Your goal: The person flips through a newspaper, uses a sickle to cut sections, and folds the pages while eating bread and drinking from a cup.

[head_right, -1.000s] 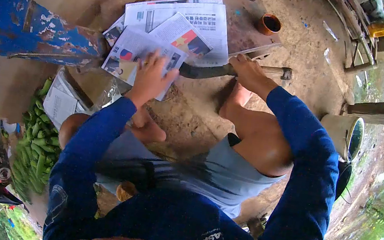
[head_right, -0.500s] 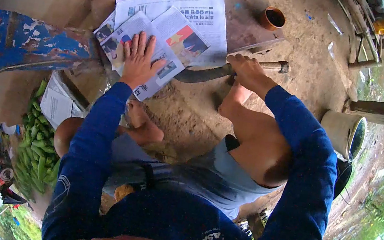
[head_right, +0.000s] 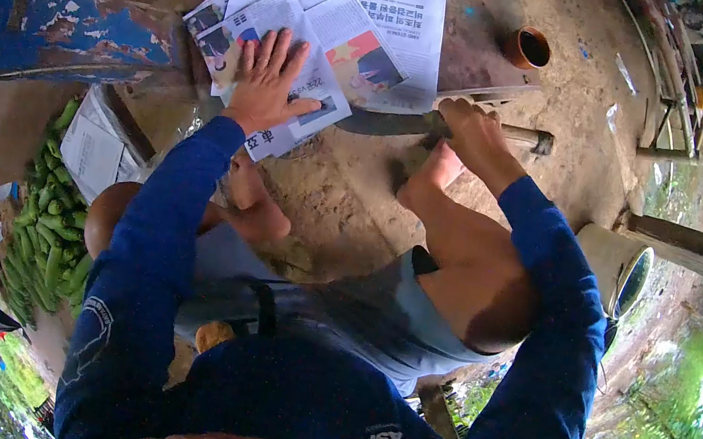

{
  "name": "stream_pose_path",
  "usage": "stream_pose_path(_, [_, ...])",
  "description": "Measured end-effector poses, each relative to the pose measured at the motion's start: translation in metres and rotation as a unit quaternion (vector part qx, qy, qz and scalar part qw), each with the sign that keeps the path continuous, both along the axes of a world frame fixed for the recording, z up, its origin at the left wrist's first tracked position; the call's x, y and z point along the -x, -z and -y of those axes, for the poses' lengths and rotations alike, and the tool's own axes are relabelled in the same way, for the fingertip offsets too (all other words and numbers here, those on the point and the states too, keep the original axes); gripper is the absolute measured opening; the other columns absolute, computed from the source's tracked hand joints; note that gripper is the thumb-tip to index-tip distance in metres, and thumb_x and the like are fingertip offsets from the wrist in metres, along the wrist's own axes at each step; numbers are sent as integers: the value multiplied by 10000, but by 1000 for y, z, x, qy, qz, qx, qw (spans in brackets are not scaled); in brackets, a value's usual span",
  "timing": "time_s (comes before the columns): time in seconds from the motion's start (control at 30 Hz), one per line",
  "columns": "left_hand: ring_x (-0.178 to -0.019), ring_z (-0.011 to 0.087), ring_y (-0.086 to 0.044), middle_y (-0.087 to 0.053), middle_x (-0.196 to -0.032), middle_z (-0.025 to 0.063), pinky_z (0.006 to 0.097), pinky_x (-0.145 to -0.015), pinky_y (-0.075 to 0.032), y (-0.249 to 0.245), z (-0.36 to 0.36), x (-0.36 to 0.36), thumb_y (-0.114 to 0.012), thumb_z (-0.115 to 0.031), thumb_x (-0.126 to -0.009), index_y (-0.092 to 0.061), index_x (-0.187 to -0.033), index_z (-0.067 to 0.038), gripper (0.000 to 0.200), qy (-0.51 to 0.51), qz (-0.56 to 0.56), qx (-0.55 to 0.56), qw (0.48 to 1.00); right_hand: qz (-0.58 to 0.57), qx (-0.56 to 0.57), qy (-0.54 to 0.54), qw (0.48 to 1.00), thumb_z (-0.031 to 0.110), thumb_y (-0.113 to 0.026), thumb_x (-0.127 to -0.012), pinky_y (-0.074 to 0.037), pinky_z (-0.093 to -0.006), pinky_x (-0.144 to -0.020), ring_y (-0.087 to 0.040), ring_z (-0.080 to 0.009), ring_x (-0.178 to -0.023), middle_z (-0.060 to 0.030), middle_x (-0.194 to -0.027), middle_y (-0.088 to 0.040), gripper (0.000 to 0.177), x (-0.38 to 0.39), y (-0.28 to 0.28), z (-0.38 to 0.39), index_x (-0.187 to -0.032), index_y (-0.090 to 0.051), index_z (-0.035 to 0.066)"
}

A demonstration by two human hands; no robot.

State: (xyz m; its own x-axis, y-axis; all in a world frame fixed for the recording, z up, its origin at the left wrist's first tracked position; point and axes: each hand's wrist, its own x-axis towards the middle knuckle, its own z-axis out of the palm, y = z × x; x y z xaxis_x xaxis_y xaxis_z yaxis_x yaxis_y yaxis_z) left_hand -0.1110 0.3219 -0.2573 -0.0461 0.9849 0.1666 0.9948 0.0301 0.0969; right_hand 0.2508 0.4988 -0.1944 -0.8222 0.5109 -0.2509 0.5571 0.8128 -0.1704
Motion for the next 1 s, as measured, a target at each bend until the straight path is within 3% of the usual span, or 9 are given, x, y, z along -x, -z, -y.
stream_pose_path(0.23, [-1543, 402, -147, -189, -1672, 215, 617, -1221, -57, 1, 3, 7, -513, -796, -858, -304, -1598, -100, 1037, 27, -9, 1, 1000, 17, 23, 27, 999, 130, -736, -822, -485, -590, -839, -647, -384, -1064, -143, -1053, -658, 308, -1, -14, 5, -1080, -569, 104])
stream_pose_path(0.3, [-1546, 389, -142, -182, -1677, 199, 605, -1224, -52, 6, 6, 7, -501, -815, -851, -319, -1593, -112, 1039, 28, -3, -14, 1000, 44, 23, 43, 998, 134, -758, -801, -493, -565, -885, -638, -388, -1103, -166, -1101, -662, 365, 9, -19, 8, -1121, -588, 91])
stream_pose_path(0.4, [-1548, 381, -142, -190, -1676, 193, 597, -1227, -44, -2, 4, 5, -492, -826, -846, -319, -1595, -119, 1044, 32, -3, 5, 999, -9, 6, -7, 1000, 143, -786, -779, -513, -537, -891, -640, -392, -1120, -186, -1182, -656, 468, 27, -6, 1, -1200, -593, 84])
stream_pose_path(0.5, [-1553, 370, -134, -194, -1677, 183, 595, -1233, -38, 0, 5, 9, -484, -840, -838, -316, -1596, -119, 1060, 48, -1, 6, 999, -20, -43, -12, 999, 145, -782, -777, -537, -494, -836, -649, -402, -1054, -181, -1120, -662, 402, 22, -8, -11, -1120, -588, 67])
stream_pose_path(0.67, [-1566, 360, -103, -171, -1689, 168, 591, -1243, -24, 1, 6, 12, -466, -862, -831, -293, -1604, -111, 1092, 86, 4, 14, 996, -11, -1, 10, 1000, 116, -803, -747, -540, -492, -842, -650, -408, -1048, -195, -1113, -655, 435, 23, -27, 3, -1118, -583, 56])
stream_pose_path(0.77, [-1569, 365, -88, -151, -1697, 158, 583, -1246, -7, -4, 6, 12, -463, -863, -835, -275, -1611, -106, 1099, 90, -4, 39, 995, 19, -6, 26, 999, 108, -798, -746, -543, -486, -833, -653, -403, -1046, -208, -1111, -654, 427, 48, -25, 7, -1115, -588, 60])
stream_pose_path(0.87, [-1571, 355, -82, -136, -1701, 154, 566, -1253, -3, -1, 5, 14, -466, -858, -840, -263, -1612, -95, 1104, 97, 2, 35, 995, 6, -78, -41, 996, 184, -734, -817, -547, -531, -834, -681, -390, -1033, -182, -1139, -671, 431, 42, 8, -17, -1209, -577, 96])
stream_pose_path(0.97, [-1575, 337, -74, -126, -1703, 152, 543, -1261, 2, -5, 4, 16, -466, -858, -839, -256, -1613, -88, 1112, 125, 6, 74, 989, 45, -74, 16, 996, 206, -746, -810, -548, -527, -843, -679, -377, -1057, -175, -1156, -676, 483, 21, -1, -21, -1248, -574, 98])
stream_pose_path(1.0, [-1572, 340, -94, -130, -1701, 152, 541, -1263, -9, -8, 3, 17, -469, -842, -852, -255, -1612, -86, 1093, 130, 7, 71, 989, 16, -78, -8, 997, 210, -752, -812, -550, -519, -837, -675, -365, -1077, -173, -1168, -673, 468, 17, -6, -16, -1225, -569, 90])
